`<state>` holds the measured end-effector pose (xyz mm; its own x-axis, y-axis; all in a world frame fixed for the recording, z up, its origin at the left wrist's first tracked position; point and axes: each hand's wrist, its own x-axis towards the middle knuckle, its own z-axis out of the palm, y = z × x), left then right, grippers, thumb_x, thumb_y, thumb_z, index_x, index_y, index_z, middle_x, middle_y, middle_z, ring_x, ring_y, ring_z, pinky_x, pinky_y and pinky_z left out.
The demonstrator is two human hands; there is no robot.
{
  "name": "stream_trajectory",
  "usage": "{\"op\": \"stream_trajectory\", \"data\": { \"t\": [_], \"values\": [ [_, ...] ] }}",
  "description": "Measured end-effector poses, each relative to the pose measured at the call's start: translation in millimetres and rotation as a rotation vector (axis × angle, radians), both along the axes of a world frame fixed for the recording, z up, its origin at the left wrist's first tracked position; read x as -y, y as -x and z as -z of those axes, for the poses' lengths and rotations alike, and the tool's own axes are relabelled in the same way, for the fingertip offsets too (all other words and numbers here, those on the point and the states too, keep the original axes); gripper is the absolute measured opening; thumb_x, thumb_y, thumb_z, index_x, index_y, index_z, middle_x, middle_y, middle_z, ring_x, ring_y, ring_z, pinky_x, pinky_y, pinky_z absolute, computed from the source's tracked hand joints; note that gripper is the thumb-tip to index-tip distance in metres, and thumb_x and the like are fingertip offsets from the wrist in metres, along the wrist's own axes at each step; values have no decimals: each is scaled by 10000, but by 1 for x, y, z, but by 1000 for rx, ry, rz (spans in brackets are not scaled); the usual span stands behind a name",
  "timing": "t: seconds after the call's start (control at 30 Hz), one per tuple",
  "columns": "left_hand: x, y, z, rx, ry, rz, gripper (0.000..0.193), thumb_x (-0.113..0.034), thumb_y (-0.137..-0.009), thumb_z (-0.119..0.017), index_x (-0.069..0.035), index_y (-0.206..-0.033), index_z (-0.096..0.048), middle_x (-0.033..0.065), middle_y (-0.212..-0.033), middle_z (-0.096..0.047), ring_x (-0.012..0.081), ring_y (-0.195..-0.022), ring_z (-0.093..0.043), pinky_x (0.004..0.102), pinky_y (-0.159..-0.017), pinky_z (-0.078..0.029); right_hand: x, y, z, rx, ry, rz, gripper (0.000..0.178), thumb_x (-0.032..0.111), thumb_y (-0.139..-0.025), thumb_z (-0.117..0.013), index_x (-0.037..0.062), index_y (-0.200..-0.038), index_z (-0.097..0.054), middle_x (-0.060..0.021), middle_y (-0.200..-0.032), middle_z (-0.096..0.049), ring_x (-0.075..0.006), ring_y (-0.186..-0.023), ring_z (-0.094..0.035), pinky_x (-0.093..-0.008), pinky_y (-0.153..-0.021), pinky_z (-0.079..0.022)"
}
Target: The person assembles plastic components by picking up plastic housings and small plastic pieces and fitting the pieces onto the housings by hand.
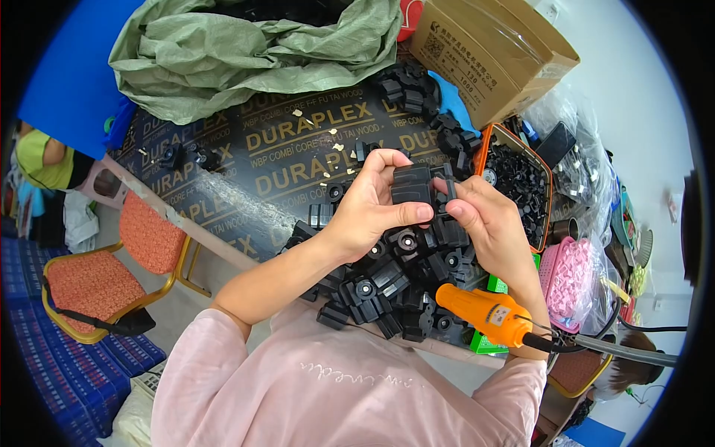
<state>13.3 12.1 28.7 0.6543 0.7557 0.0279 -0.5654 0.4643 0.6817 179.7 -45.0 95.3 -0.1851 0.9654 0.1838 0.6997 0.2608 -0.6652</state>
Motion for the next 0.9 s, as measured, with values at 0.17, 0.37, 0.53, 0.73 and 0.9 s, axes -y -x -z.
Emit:
{"op": "stream_trajectory", "data": {
  "t": [0.17,0.37,0.53,0.73,0.9],
  "values": [
    [1,-4,7,-8,-27,-51,533,-14,-705,-719,-75,-1072,-337,92,-1023,-523,148,-902,-546,279,-791,-482,0,6,3,24,32,17,246,175,-837,-573,-5,-1004,-588,-126,-745,-485,-287,-669,-508,-346,-589,-421],
    [1,-5,6,10,-61,-62,549,-33,-704,-727,-83,-1095,-346,61,-1046,-468,130,-973,-497,284,-850,-445,-4,-1,3,409,-182,-85,355,191,-762,-648,-6,-1044,-560,-93,-808,-524,-251,-728,-542,-330,-608,-458],
    [3,-16,-3,-86,-136,-63,601,-89,-680,-746,-79,-1148,-369,54,-1119,-451,158,-1052,-453,306,-912,-387,-4,-5,31,-50,53,73,539,150,-660,-749,24,-1090,-451,-100,-949,-562,-224,-837,-583,-310,-677,-493],
    [-6,-20,5,-426,-598,-231,505,-26,-695,-677,-48,-1133,-426,67,-1030,-546,136,-984,-499,278,-878,-391,-2,-9,32,-107,55,-27,518,177,-665,-763,40,-1074,-477,-88,-877,-583,-185,-773,-586,-277,-650,-469],
    [2,-5,12,-460,-971,-184,354,-43,-672,-669,-11,-1003,-551,114,-971,-579,224,-905,-575,299,-802,-447,3,-53,35,-177,134,69,318,64,-731,-690,17,-1019,-563,-65,-818,-618,-111,-715,-587,-230,-637,-473]
  ]
}}
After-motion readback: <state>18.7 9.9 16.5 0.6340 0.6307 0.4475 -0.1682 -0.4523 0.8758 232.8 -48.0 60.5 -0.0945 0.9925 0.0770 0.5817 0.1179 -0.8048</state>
